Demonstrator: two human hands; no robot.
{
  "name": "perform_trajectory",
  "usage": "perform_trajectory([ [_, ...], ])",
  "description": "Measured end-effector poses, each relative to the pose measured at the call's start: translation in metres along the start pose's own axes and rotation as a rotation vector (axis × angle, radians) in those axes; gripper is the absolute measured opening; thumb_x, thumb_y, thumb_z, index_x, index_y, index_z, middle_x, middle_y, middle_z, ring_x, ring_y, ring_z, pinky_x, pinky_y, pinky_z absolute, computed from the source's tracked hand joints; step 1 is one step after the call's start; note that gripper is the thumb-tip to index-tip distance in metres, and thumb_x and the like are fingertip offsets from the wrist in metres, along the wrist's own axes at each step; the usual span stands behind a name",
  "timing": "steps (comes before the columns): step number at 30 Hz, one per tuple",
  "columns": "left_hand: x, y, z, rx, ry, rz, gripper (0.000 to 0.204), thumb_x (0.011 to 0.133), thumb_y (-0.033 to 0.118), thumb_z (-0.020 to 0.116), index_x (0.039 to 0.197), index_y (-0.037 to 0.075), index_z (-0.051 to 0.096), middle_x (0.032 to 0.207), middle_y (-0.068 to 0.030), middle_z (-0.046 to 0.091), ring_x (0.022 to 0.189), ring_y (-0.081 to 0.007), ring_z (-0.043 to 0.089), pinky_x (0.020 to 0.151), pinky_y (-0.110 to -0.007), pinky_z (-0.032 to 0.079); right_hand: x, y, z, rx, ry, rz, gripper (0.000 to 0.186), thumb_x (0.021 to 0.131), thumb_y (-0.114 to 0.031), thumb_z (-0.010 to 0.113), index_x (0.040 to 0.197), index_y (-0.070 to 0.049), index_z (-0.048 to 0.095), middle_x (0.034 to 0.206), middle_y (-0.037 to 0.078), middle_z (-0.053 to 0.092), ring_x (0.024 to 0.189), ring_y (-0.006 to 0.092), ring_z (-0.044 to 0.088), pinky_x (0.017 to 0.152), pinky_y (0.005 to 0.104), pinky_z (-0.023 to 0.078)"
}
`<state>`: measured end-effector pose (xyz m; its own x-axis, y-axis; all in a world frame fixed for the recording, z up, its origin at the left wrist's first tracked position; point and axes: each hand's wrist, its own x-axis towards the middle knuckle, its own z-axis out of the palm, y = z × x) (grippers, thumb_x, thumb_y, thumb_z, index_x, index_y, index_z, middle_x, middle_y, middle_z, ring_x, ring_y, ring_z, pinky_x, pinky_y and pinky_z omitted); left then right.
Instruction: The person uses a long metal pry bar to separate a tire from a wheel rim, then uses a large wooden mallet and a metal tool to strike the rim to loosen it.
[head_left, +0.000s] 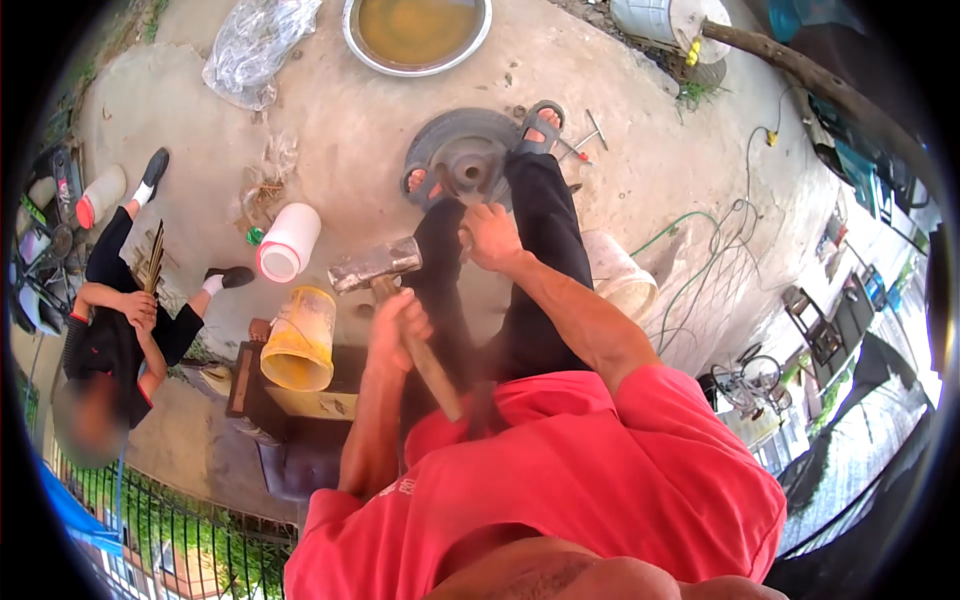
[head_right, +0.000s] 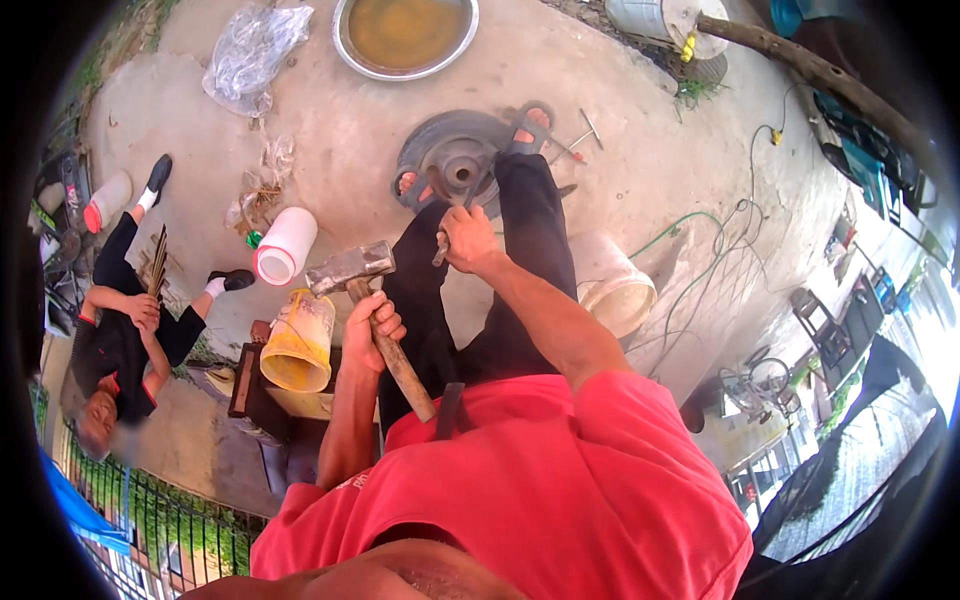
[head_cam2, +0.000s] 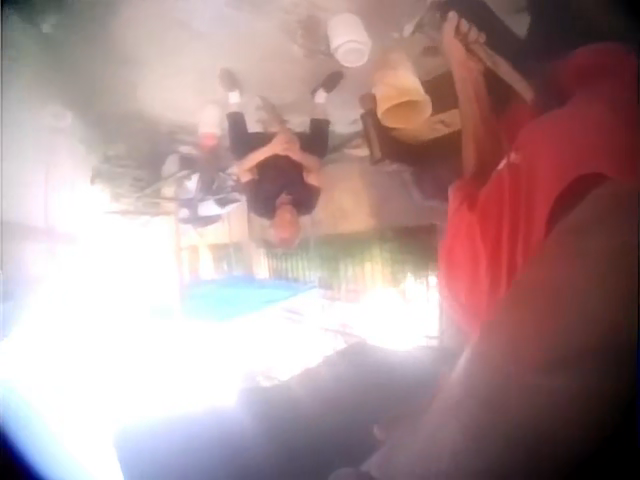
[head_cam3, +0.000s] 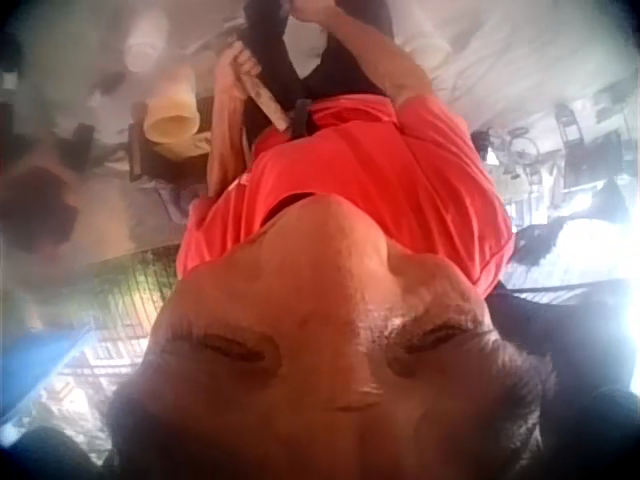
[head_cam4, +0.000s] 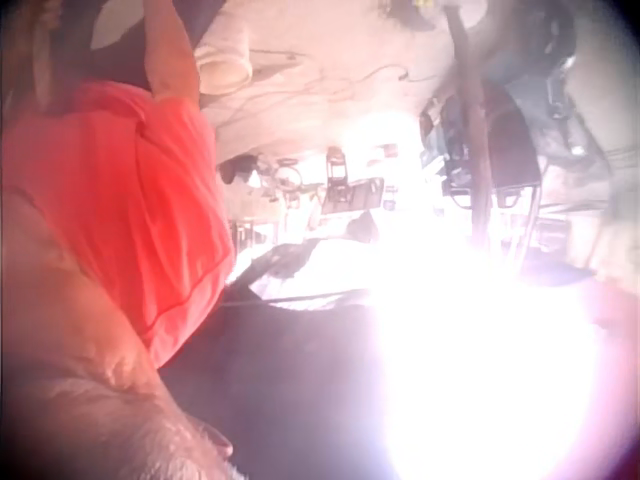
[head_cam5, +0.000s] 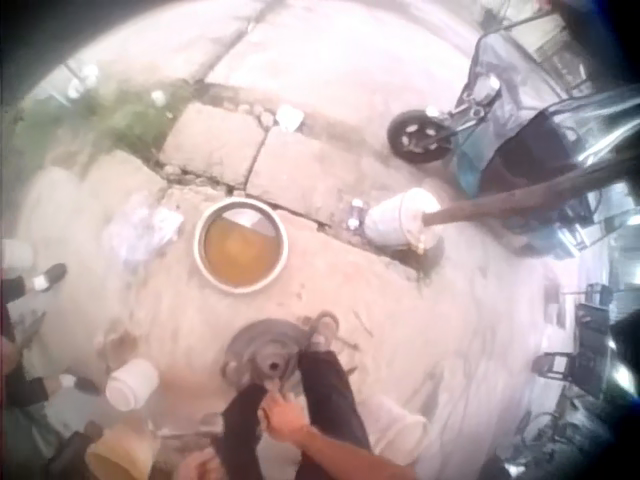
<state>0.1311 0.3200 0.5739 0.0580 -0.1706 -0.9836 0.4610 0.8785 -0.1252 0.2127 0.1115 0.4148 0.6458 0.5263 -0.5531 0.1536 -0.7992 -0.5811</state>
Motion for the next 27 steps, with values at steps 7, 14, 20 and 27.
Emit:
perform_trajectory([
  [7, 0.016, -0.029, 0.02, -0.13, -0.014, -0.052, 0.015, 0.096, 0.018, 0.061, 0.086, 0.017, 0.05, 0.064, 0.0051, 0.042, 0.05, -0.0093, 0.038, 0.051, -0.029, 0.035, 0.006, -0.03, -0.065, 0.208, 0.079, -0.338, 0.012, 0.087, -0.012, 0.067, 0.097, -0.004, 0.065, 0.113, 0.012, 0.063, 0.104, 0.0362, 0.059, 0.094, 0.0457, 0.047],
  [14, 0.041, -0.054, 0.025, -0.126, -0.042, -0.109, 0.014, 0.096, 0.02, 0.062, 0.088, 0.016, 0.051, 0.066, 0.0044, 0.046, 0.051, -0.0098, 0.041, 0.051, -0.029, 0.036, -0.004, -0.017, -0.069, 0.303, 0.059, -0.303, 0.015, 0.088, -0.007, 0.066, 0.102, -0.003, 0.063, 0.12, 0.018, 0.062, 0.112, 0.0407, 0.058, 0.097, 0.0469, 0.048],
  [20, 0.069, -0.045, 0.005, -0.13, -0.107, -0.151, 0.019, 0.098, 0.022, 0.06, 0.084, 0.017, 0.049, 0.065, 0.0054, 0.045, 0.051, -0.0084, 0.041, 0.051, -0.028, 0.036, -0.049, -0.017, -0.07, 0.286, 0.07, -0.161, 0.014, 0.089, -0.008, 0.066, 0.102, -0.002, 0.063, 0.119, 0.019, 0.063, 0.11, 0.0418, 0.059, 0.095, 0.0481, 0.048],
  [27, 0.076, -0.031, 0.0, -0.433, -0.355, -0.096, 0.014, 0.101, 0.019, 0.056, 0.088, 0.013, 0.053, 0.066, 0.0044, 0.043, 0.05, -0.0079, 0.04, 0.051, -0.027, 0.036, -0.059, -0.016, -0.069, 0.325, -0.025, -0.163, 0.013, 0.089, -0.009, 0.066, 0.099, -0.002, 0.063, 0.115, 0.02, 0.065, 0.109, 0.0415, 0.061, 0.097, 0.0485, 0.047],
])
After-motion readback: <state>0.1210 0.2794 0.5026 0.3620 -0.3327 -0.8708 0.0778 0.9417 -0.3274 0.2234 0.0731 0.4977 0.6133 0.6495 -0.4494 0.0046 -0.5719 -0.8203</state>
